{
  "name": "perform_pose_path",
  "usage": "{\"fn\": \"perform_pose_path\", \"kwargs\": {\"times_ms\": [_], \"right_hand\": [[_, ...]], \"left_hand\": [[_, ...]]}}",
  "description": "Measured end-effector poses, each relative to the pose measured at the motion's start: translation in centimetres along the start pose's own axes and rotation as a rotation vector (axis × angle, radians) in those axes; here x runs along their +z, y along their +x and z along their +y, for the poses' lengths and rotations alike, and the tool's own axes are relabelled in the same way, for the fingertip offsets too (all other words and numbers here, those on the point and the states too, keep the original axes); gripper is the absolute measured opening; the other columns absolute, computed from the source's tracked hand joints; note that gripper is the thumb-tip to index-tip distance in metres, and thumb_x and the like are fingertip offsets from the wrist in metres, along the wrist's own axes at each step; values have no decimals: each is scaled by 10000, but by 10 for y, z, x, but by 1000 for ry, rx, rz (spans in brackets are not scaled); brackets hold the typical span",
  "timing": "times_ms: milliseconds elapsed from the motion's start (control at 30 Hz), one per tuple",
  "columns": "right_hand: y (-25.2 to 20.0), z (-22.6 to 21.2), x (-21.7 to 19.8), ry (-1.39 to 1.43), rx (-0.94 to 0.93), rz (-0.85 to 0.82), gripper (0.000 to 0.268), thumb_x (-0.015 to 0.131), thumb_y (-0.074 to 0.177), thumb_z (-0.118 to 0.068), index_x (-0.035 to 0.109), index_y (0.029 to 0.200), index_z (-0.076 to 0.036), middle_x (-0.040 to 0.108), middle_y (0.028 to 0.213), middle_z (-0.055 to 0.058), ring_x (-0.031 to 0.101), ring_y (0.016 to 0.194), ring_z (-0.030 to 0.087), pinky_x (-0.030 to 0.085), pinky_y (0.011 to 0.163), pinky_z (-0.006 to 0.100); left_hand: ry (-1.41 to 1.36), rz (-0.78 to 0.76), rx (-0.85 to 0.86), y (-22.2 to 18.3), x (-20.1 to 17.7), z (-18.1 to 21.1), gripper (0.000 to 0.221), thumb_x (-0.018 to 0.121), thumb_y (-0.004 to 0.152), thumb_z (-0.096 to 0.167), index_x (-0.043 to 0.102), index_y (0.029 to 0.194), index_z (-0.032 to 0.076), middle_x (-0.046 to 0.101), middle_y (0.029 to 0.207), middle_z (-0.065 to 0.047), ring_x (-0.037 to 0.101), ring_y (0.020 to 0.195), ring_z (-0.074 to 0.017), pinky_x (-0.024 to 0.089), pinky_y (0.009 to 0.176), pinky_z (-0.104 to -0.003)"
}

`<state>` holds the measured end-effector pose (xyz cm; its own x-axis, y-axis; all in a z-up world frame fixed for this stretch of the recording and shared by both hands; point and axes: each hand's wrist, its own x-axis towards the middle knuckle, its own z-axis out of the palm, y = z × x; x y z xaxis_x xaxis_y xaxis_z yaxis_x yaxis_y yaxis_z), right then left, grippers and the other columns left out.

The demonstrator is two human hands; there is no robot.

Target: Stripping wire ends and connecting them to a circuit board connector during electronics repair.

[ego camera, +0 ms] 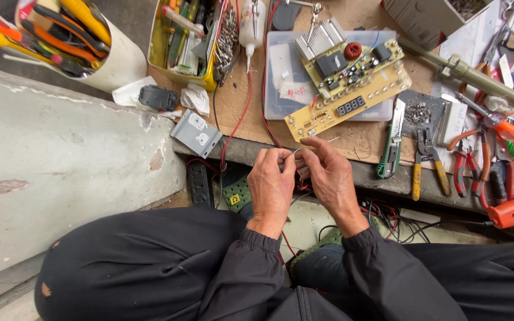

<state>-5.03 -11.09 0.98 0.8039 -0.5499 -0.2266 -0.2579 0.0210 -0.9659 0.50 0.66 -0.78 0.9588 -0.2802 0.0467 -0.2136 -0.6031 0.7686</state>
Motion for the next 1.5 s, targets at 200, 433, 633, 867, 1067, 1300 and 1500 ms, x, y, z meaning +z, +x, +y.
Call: {"fn": "perform_pose_path", "kwargs": {"times_ms": [200, 433, 633, 867, 1067, 1300, 1500], "right_hand": [[-12, -15, 16, 247, 161, 278, 243, 647, 1112, -179, 726, 1204, 30, 807, 916, 221, 791, 708, 225, 619, 568, 250], [-23, -11, 30, 333, 217, 345, 253, 682, 1053, -214, 743, 1101, 26, 798, 846, 224, 764, 613, 212, 554, 475, 235], [-41, -16, 8, 335, 63, 354, 226, 678, 1052, -188, 765, 1128, 5, 805, 863, 218, 767, 620, 207, 538, 482, 232], [-69, -23, -26, 219, -67, 330, 220, 648, 1082, -111, 764, 1221, 14, 815, 946, 212, 776, 737, 208, 570, 596, 241], [-94, -38, -22, 71, 2, 134, 262, 678, 1031, -90, 776, 1271, -55, 846, 1037, 192, 787, 738, 201, 617, 673, 314], [-93, -26, -12, 134, 108, 46, 449, 712, 915, 16, 684, 1363, 7, 804, 1172, 231, 741, 649, 202, 618, 635, 351], [-88, -19, -7, 90, 120, 43, 368, 690, 969, 23, 690, 1336, 29, 788, 1182, 233, 800, 755, 211, 660, 647, 341]], "left_hand": [[31, 15, -76, 10, 0, -12, 96, 803, 950, 283, 735, 931, 218, 679, 862, -25, 794, 899, -313, 640, 774, -477], [-159, -28, -365, -1, -17, -22, 95, 758, 969, 274, 763, 1008, 187, 719, 876, 11, 802, 891, -254, 627, 836, -441], [-756, -84, -491, -29, -33, 9, 569, 722, 847, 10, 650, 1409, -40, 801, 1099, -240, 799, 964, -194, 686, 869, -301], [-928, -181, -476, -54, -40, 31, 408, 635, 1021, 73, 693, 1386, -99, 806, 1185, -316, 824, 993, -267, 708, 887, -379], [-950, -195, -743, -75, -16, 25, 397, 711, 1044, 216, 721, 1355, -29, 834, 1162, -225, 816, 969, -228, 699, 859, -363], [-1147, -170, -984, -80, -9, 24, 379, 787, 1036, 245, 772, 1378, 83, 729, 1059, -77, 611, 936, -144, 576, 907, -309], [-1190, -143, -1047, -76, -16, 44, 393, 821, 990, 262, 803, 1362, 133, 733, 1061, -15, 636, 947, -103, 526, 853, -268]]}}
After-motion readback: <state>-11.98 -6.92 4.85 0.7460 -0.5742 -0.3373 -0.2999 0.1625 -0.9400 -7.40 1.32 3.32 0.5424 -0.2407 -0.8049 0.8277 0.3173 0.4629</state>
